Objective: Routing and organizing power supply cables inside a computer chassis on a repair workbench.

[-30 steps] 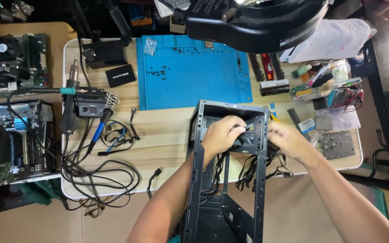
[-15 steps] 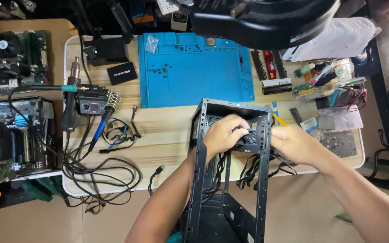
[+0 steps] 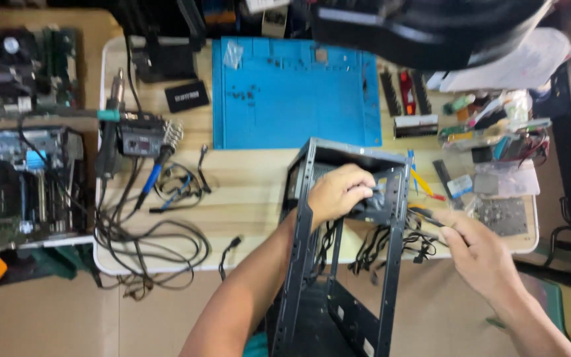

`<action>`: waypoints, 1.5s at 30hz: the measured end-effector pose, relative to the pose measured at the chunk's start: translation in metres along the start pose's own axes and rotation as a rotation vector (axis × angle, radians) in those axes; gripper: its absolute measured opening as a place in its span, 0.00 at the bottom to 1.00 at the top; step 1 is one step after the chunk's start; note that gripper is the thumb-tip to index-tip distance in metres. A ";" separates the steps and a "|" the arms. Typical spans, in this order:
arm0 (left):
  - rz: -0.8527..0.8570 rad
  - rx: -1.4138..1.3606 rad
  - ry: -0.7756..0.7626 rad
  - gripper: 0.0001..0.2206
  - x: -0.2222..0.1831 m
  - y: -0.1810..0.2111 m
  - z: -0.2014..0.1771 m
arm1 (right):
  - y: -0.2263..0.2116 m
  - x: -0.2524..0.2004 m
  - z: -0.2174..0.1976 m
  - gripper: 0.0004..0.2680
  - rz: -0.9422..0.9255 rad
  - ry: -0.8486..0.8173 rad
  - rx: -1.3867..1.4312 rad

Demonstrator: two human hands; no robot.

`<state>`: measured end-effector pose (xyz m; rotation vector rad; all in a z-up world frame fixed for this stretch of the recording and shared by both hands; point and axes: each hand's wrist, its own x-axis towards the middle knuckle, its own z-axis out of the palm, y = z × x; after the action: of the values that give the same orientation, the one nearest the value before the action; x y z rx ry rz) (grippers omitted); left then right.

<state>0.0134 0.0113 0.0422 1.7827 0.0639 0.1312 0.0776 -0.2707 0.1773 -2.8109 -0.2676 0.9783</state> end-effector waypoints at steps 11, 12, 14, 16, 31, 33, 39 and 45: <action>0.030 0.000 0.010 0.03 0.002 0.006 -0.003 | 0.050 -0.007 -0.003 0.15 -0.050 -0.011 0.519; 0.034 0.000 0.010 0.03 0.003 0.005 -0.003 | 0.065 0.002 0.010 0.15 -0.051 -0.008 0.519; 0.044 -0.014 0.016 0.06 0.005 0.003 -0.004 | 0.092 0.020 0.035 0.09 0.188 -0.286 0.694; 0.088 -0.013 0.035 0.07 0.005 -0.002 0.001 | 0.118 0.020 0.061 0.12 0.188 -0.226 0.671; -0.058 -0.096 0.147 0.09 0.009 -0.014 0.017 | -0.027 0.091 0.016 0.07 -0.331 -0.068 0.327; -0.095 -0.026 0.101 0.09 0.008 -0.012 0.015 | -0.045 0.082 0.003 0.08 -0.311 -0.189 0.383; -0.083 0.093 0.049 0.13 0.008 -0.014 0.010 | -0.030 0.105 0.023 0.08 -0.309 -0.382 0.738; 0.004 0.195 0.049 0.13 0.015 -0.029 0.021 | -0.053 0.086 -0.005 0.10 -0.355 -0.237 0.337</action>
<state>0.0321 -0.0008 0.0109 1.9741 0.1113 0.1763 0.1413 -0.2013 0.1403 -2.2476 -0.5515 1.1432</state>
